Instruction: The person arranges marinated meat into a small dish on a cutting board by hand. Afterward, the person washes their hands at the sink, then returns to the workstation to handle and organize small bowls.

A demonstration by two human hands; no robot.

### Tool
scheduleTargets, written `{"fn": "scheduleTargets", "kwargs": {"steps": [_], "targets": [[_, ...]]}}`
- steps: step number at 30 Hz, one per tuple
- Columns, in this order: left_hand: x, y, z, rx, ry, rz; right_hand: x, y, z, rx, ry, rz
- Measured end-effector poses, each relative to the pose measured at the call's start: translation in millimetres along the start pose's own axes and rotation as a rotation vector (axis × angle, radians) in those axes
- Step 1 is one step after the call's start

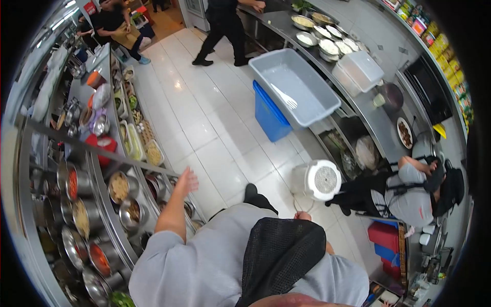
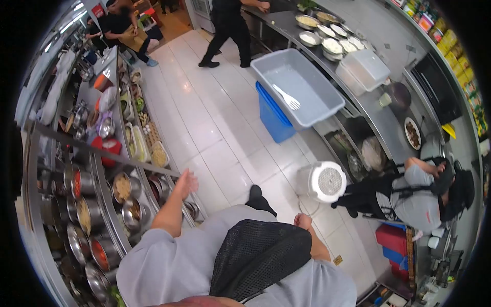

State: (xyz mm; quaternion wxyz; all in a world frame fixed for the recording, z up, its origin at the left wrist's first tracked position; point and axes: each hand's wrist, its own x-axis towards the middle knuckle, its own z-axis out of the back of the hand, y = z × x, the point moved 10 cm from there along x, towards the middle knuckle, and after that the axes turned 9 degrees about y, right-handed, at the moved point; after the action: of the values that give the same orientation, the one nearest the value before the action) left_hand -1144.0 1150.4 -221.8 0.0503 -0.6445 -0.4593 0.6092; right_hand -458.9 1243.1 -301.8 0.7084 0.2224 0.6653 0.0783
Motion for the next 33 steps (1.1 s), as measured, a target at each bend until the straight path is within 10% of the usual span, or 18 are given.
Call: {"fn": "scheduleTargets", "kwargs": {"steps": [8,13,19,24,33], "targets": [[-21,54,100,-0.284,-0.253,0.125,49,296,-426,-0.201,0.752,0.248],[38,22,129,-0.557,-0.278,0.089,-4,410,-606,-0.145,0.702,0.318],[223,-158,210,-0.547,-0.049,0.036,-30,475,-714,0.017,0.738,0.283],[319,-456,221,-0.110,-0.231,-0.136,-18,519,-737,0.321,0.700,0.292],[398,-750,41,-0.646,0.308,-0.464,78,658,-828,0.518,0.768,0.320]]}}
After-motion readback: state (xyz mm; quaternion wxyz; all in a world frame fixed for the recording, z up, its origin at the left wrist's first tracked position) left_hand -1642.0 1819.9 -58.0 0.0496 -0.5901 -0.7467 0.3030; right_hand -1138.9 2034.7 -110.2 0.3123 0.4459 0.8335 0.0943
